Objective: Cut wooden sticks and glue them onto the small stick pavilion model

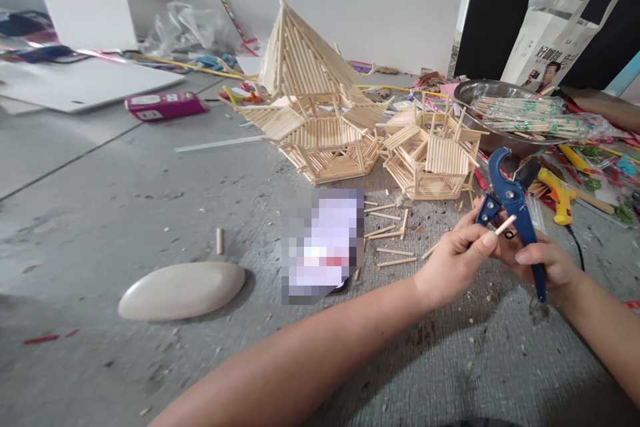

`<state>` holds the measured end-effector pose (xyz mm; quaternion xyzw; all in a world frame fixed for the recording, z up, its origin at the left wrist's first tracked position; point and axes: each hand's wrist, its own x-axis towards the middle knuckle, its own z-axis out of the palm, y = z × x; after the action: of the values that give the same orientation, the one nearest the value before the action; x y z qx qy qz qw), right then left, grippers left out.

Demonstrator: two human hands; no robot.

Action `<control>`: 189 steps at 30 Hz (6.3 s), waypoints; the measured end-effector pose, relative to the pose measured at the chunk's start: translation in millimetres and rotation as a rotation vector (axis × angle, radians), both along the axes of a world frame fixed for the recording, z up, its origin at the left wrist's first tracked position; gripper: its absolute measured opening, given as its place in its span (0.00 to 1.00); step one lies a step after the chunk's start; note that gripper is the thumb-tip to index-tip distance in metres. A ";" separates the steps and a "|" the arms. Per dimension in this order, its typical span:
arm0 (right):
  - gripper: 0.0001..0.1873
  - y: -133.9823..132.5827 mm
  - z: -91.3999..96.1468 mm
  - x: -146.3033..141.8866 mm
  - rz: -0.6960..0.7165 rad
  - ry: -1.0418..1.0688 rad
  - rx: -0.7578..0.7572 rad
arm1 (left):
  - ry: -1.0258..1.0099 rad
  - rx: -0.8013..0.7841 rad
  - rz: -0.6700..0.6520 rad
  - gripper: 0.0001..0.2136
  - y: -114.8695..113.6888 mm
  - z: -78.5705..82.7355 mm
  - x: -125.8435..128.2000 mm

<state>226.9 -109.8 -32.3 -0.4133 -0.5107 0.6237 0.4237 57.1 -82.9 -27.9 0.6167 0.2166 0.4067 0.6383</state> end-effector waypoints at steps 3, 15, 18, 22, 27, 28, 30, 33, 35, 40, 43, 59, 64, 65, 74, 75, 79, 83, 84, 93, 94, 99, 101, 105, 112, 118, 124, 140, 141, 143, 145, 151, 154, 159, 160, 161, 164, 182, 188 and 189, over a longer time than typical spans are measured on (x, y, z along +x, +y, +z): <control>0.19 2.8 -0.1 -0.5 -0.069 0.087 0.037 | -0.014 -0.013 0.037 0.13 1.6 2.2 -1.2; 0.22 -2.3 21.4 23.0 -0.104 -0.372 0.250 | 0.176 0.071 0.259 0.11 14.7 16.1 -10.4; 0.19 1.5 22.4 26.9 -0.199 -0.648 0.355 | 0.250 0.059 0.298 0.12 25.2 14.9 -14.6; 0.27 7.4 17.8 24.8 -0.275 -0.880 0.392 | 0.270 0.165 0.352 0.11 31.7 12.6 -16.4; 0.35 10.0 4.1 22.7 -0.263 -1.016 0.494 | 0.277 0.219 0.355 0.10 32.2 12.2 -16.5; 0.35 10.0 2.2 22.2 -0.258 -1.035 0.517 | 0.276 0.221 0.347 0.10 32.2 11.7 -16.4; 0.35 9.8 -0.1 20.8 -0.240 -1.073 0.551 | 0.274 0.228 0.334 0.10 32.6 10.7 -16.2; 0.35 9.6 -1.1 18.1 -0.199 -1.115 0.579 | 0.276 0.229 0.315 0.10 32.7 10.0 -15.6; 0.34 9.3 -0.9 15.9 -0.174 -1.134 0.602 | 0.276 0.215 0.285 0.10 32.3 10.3 -15.3; 0.34 7.7 0.2 10.9 -0.110 -1.156 0.620 | 0.276 0.188 0.190 0.10 30.7 11.0 -14.7; 0.33 7.1 1.3 9.7 -0.099 -1.157 0.620 | 0.305 0.195 0.173 0.10 31.0 9.7 -14.1; 0.28 6.7 2.4 11.3 -0.043 -1.123 0.539 | 0.423 0.185 0.111 0.11 36.6 8.3 -14.3; 0.29 6.6 5.1 10.6 -0.030 -1.114 0.532 | 0.407 0.200 0.075 0.10 38.3 8.9 -15.0; 0.29 6.6 5.2 10.8 -0.026 -1.113 0.532 | 0.414 0.210 0.071 0.10 38.6 9.1 -15.6; 0.27 5.5 5.3 8.4 -0.040 -1.115 0.488 | 0.431 0.259 0.077 0.10 39.2 11.5 -17.3; 0.26 5.2 5.9 7.4 -0.040 -1.111 0.477 | 0.435 0.257 0.075 0.10 39.4 11.7 -17.3; 0.24 4.0 8.2 1.9 -0.062 -1.143 0.426 | 0.459 0.239 0.077 0.10 39.5 11.9 -16.9; 0.22 2.2 6.5 -3.2 -0.142 -1.231 0.370 | 0.414 0.213 0.072 0.08 38.4 10.8 -14.9; 0.22 1.8 5.6 -3.9 -0.156 -1.248 0.370 | 0.403 0.209 0.076 0.07 37.9 10.3 -14.3; 0.16 0.4 5.5 -9.0 -0.194 -1.365 0.391 | 0.528 0.266 0.181 0.09 35.3 4.2 -13.6; 0.16 0.6 6.2 -9.6 -0.191 -1.373 0.381 | 0.541 0.269 0.182 0.09 35.6 3.9 -13.6; 0.13 3.8 7.5 -10.4 -0.167 -1.369 0.343 | 0.591 0.268 0.194 0.10 38.3 1.7 -13.0; 0.11 5.2 8.4 -10.0 -0.144 -1.356 0.314 | 0.604 0.264 0.190 0.10 39.6 0.5 -12.6; 0.01 4.3 10.4 -9.0 -0.018 -1.287 0.166 | 0.744 0.248 0.073 0.13 40.6 -1.3 -10.7; 0.05 3.1 9.9 -9.0 0.068 -1.015 -0.292 | 1.208 0.483 0.049 0.15 33.8 -2.5 -9.0; 0.08 12.1 13.5 -12.5 0.150 -1.079 -0.316 | 1.373 0.507 0.033 0.17 30.7 -0.6 -8.3; 0.08 14.7 11.8 -13.1 0.142 -1.127 -0.320 | 1.367 0.520 0.023 0.18 32.0 -2.7 -7.8; 0.02 14.8 15.9 -9.9 0.253 -1.111 -0.352 | 1.474 0.573 -0.008 0.16 35.3 7.2 -14.8; 0.02 14.1 18.7 -7.0 0.290 -1.116 -0.318 | 1.485 0.569 -0.008 0.16 37.0 9.0 -16.4; 0.07 11.1 23.5 0.5 0.320 -1.200 -0.179 | 1.506 0.572 0.006 0.15 41.2 12.0 -20.1; 0.15 6.6 25.3 9.0 0.289 -1.344 -0.002 | 1.524 0.587 0.044 0.15 45.7 13.0 -23.6; 0.28 -1.6 13.0 29.3 0.293 -1.671 0.419 | 1.452 0.663 0.236 0.14 55.1 1.5 -26.9; 0.30 -0.8 7.0 34.2 0.296 -1.677 0.517 | 1.360 0.804 0.292 0.14 57.1 -5.4 -23.6; 0.36 -1.8 2.8 35.2 0.315 -1.604 0.600 | 1.279 0.941 0.095 0.14 56.2 -8.5 -10.3; 0.37 -2.3 2.5 34.7 0.320 -1.588 0.610 | 1.264 0.960 0.057 0.14 56.0 -8.2 -6.5; 0.37 -2.6 2.1 34.1 0.323 -1.575 0.619 | 1.253 0.972 0.030 0.14 56.2 -7.8 -2.4; 0.38 -2.9 1.0 32.7 0.326 -1.558 0.650 | 1.263 0.965 0.001 0.13 60.2 -7.1 9.8; 0.18 34.7 26.3 4.3 -0.240 -0.988 0.484 | 0.307 -0.171 0.200 0.08 57.7 3.2 0.6; 0.14 68.2 21.6 -19.6 -0.244 -0.483 0.253 | -0.029 -0.504 0.062 0.07 49.1 7.3 2.5; 0.13 70.1 21.0 -20.4 -0.235 -0.473 0.269 | -0.042 -0.515 0.046 0.07 48.5 7.2 2.3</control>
<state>206.5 -39.8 -11.3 -0.5435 -0.6219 0.3833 0.4134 59.4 -34.3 -20.7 0.4199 0.3138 0.3654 0.7692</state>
